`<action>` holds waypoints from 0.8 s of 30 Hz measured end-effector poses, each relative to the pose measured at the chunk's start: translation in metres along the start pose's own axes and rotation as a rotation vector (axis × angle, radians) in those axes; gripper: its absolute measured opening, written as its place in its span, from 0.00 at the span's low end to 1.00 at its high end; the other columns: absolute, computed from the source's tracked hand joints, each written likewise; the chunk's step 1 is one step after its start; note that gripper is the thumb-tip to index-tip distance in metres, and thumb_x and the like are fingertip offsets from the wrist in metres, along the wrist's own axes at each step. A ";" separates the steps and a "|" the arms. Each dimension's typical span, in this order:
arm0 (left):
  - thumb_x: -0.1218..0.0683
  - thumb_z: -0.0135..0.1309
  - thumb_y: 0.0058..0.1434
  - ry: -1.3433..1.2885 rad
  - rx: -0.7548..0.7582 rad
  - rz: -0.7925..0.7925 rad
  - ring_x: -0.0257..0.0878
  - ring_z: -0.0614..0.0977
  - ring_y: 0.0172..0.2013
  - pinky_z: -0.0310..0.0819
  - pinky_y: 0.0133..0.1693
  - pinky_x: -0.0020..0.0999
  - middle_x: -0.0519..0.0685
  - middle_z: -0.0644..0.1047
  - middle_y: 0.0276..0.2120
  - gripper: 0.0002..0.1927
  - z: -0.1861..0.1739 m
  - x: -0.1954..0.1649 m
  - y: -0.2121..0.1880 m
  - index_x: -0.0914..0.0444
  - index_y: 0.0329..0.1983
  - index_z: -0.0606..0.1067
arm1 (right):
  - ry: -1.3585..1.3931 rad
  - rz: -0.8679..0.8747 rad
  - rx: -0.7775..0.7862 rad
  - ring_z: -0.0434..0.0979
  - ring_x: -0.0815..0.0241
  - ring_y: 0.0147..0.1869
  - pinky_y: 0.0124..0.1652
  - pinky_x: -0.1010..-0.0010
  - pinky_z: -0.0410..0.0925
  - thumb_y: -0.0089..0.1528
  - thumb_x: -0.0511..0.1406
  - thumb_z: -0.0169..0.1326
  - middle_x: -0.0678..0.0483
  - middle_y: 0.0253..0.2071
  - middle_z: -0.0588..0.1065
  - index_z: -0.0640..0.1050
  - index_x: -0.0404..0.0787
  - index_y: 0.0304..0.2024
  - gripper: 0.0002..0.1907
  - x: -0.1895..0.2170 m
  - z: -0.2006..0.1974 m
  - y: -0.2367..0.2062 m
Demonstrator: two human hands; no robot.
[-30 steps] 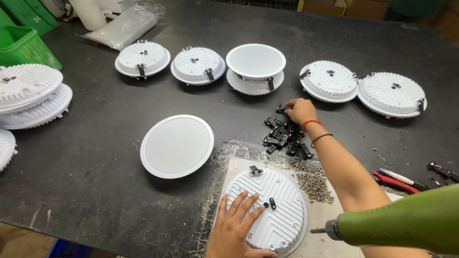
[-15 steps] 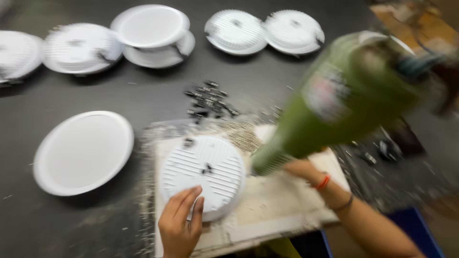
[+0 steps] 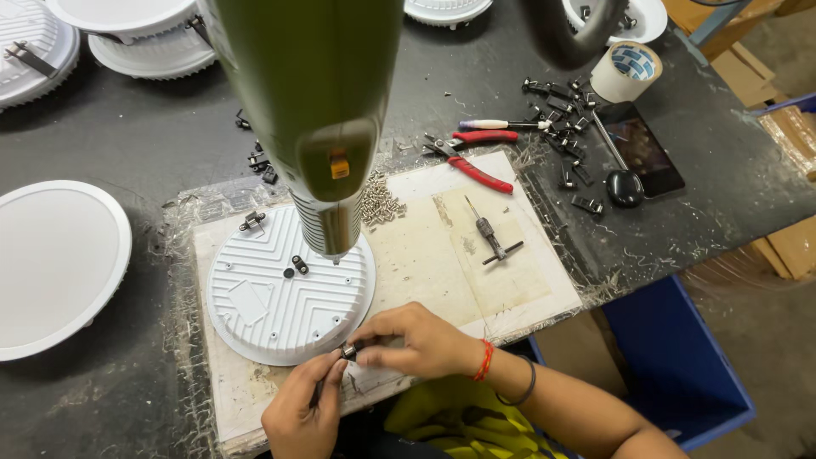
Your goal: The person attaches black mounting clips to the back of round LED panel light housings, driving screws with an electric screwdriver to secure each clip. They rotate the housing to reach each position, then stack the finished light fixtures on the workbench and start the next one.
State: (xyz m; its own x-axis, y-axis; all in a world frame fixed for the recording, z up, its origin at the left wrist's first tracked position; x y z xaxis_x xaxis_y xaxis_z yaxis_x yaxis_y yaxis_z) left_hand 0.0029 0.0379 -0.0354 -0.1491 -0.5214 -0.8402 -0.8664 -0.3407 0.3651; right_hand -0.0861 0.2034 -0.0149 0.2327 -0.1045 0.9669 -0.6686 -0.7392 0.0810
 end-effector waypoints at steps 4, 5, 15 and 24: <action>0.62 0.64 0.55 0.043 0.028 0.062 0.40 0.86 0.36 0.79 0.40 0.31 0.51 0.83 0.34 0.08 0.001 -0.002 0.002 0.66 0.39 0.81 | -0.056 -0.046 -0.036 0.84 0.59 0.45 0.46 0.71 0.75 0.64 0.32 0.61 0.51 0.41 0.82 0.82 0.36 0.45 0.08 0.004 -0.008 0.002; 0.62 0.64 0.55 0.037 0.041 0.087 0.41 0.86 0.36 0.79 0.40 0.31 0.51 0.83 0.34 0.09 0.000 -0.004 0.004 0.66 0.39 0.81 | -0.075 -0.086 -0.049 0.84 0.58 0.45 0.46 0.71 0.76 0.63 0.32 0.61 0.51 0.42 0.82 0.82 0.36 0.44 0.08 0.005 -0.009 0.003; 0.63 0.62 0.53 0.212 0.176 0.337 0.48 0.83 0.36 0.77 0.39 0.40 0.53 0.81 0.34 0.08 -0.007 -0.028 0.012 0.65 0.37 0.78 | -0.561 -0.514 -0.099 0.80 0.49 0.47 0.46 0.62 0.74 0.58 0.26 0.60 0.49 0.44 0.79 0.78 0.36 0.45 0.13 0.021 -0.005 -0.016; 0.60 0.58 0.59 0.083 0.332 0.115 0.55 0.81 0.35 0.74 0.36 0.45 0.55 0.79 0.31 0.03 -0.008 -0.035 0.015 0.65 0.35 0.77 | -0.436 -0.213 -0.072 0.80 0.50 0.38 0.38 0.64 0.73 0.60 0.28 0.59 0.50 0.34 0.79 0.79 0.37 0.41 0.07 0.011 -0.001 -0.013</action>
State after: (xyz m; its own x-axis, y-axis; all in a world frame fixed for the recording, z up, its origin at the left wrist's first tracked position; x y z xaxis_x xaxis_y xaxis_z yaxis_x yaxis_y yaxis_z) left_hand -0.0014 0.0447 0.0030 -0.2270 -0.6076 -0.7611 -0.9558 -0.0108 0.2937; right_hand -0.0759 0.2125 -0.0047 0.6335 -0.2366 0.7367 -0.6178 -0.7279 0.2975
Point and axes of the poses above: each hand's wrist, its own y-axis towards the middle knuckle, its own z-axis out of the palm, x = y × z, the point moved 5 cm from there along y, towards the middle knuckle
